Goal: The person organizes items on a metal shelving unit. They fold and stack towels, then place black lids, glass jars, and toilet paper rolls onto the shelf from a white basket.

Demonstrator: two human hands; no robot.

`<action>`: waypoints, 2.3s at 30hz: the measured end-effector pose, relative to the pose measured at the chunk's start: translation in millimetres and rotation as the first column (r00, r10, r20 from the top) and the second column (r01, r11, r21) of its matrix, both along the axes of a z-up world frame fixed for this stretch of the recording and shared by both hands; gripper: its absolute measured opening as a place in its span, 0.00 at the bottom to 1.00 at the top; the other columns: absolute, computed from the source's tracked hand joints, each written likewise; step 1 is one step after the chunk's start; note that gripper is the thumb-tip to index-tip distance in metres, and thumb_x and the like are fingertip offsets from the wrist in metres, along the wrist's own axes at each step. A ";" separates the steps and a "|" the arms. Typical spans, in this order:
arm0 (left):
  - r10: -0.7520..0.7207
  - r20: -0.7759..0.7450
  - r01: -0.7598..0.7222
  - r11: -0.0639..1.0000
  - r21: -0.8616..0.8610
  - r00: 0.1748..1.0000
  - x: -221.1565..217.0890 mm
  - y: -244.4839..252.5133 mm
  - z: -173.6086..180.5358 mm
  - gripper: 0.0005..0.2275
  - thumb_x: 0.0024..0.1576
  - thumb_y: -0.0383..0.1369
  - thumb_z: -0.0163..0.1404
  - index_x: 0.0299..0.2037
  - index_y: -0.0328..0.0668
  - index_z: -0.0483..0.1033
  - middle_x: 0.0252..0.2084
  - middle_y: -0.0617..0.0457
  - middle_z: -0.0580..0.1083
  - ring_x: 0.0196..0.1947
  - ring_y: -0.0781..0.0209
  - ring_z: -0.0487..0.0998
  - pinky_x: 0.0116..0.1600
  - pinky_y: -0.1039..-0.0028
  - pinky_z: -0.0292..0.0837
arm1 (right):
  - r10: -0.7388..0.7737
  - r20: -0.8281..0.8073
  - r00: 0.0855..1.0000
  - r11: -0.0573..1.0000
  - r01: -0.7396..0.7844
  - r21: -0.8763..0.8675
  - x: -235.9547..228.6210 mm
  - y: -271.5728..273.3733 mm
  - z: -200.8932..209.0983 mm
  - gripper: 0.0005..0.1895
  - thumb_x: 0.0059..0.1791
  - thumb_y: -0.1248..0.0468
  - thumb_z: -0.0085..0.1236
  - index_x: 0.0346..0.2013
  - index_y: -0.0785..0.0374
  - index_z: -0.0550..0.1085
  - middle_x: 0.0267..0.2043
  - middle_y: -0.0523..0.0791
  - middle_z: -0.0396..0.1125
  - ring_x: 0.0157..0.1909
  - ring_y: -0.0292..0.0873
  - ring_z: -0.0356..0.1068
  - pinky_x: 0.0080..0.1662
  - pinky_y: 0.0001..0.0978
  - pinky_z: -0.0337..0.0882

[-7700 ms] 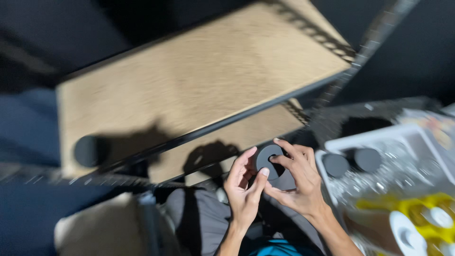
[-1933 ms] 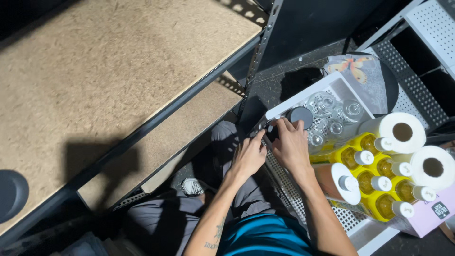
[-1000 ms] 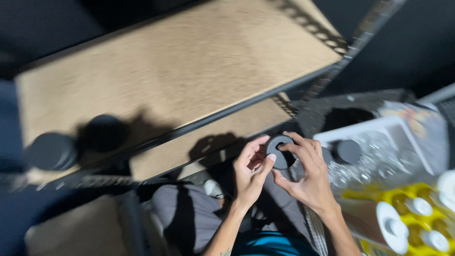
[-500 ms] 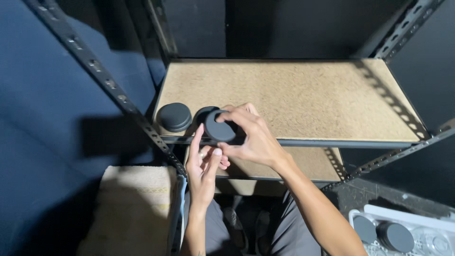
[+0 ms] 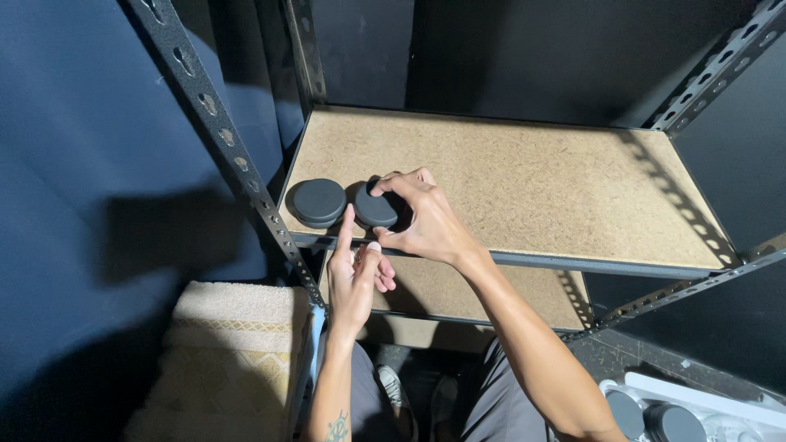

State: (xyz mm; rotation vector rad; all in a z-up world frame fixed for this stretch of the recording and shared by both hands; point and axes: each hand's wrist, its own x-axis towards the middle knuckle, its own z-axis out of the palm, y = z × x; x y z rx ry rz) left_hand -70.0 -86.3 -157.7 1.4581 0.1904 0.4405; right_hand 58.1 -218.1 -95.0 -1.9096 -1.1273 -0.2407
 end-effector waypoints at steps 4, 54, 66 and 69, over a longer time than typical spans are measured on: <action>-0.006 -0.001 0.006 1.000 -0.023 1.000 1.5 1.0 -5.0 0.34 0.68 0.29 0.45 0.86 0.35 0.48 0.23 0.39 0.80 0.18 0.54 0.84 0.23 0.74 0.84 | -0.005 -0.016 1.000 1.000 0.005 -0.019 -1.3 0.0 1.0 0.31 0.37 0.57 0.78 0.54 0.57 0.81 0.56 0.51 0.80 0.57 0.59 0.75 0.61 0.55 0.74; -0.947 -0.321 0.979 0.083 -0.188 0.019 20.2 -410.3 -212.5 0.36 0.62 0.22 0.46 0.84 0.25 0.53 0.45 0.24 0.79 0.27 0.40 0.87 0.29 0.63 0.89 | -0.980 0.018 -0.196 -0.167 0.784 -0.598 -190.4 -401.8 -231.3 0.35 0.41 0.58 0.75 0.62 0.41 0.72 0.67 0.50 0.68 0.66 0.66 0.64 0.60 0.62 0.61; -0.738 -0.242 0.725 0.671 -0.155 0.631 -10.5 -288.9 -130.5 0.10 0.68 0.35 0.58 0.54 0.39 0.85 0.39 0.44 0.84 0.37 0.59 0.87 0.44 0.66 0.89 | -0.886 -0.024 0.463 0.463 0.886 -0.005 -192.1 -287.6 -113.0 0.28 0.40 0.62 0.78 0.55 0.49 0.82 0.70 0.51 0.74 0.61 0.61 0.72 0.61 0.49 0.71; -0.613 -0.178 0.579 0.788 -0.210 0.770 -21.8 -230.2 -55.8 0.09 0.67 0.36 0.58 0.50 0.39 0.83 0.38 0.51 0.82 0.35 0.66 0.83 0.43 0.68 0.91 | -0.733 0.047 0.678 0.678 0.724 0.123 -174.2 -247.1 -82.4 0.24 0.46 0.63 0.75 0.56 0.59 0.80 0.70 0.59 0.72 0.65 0.61 0.73 0.64 0.50 0.74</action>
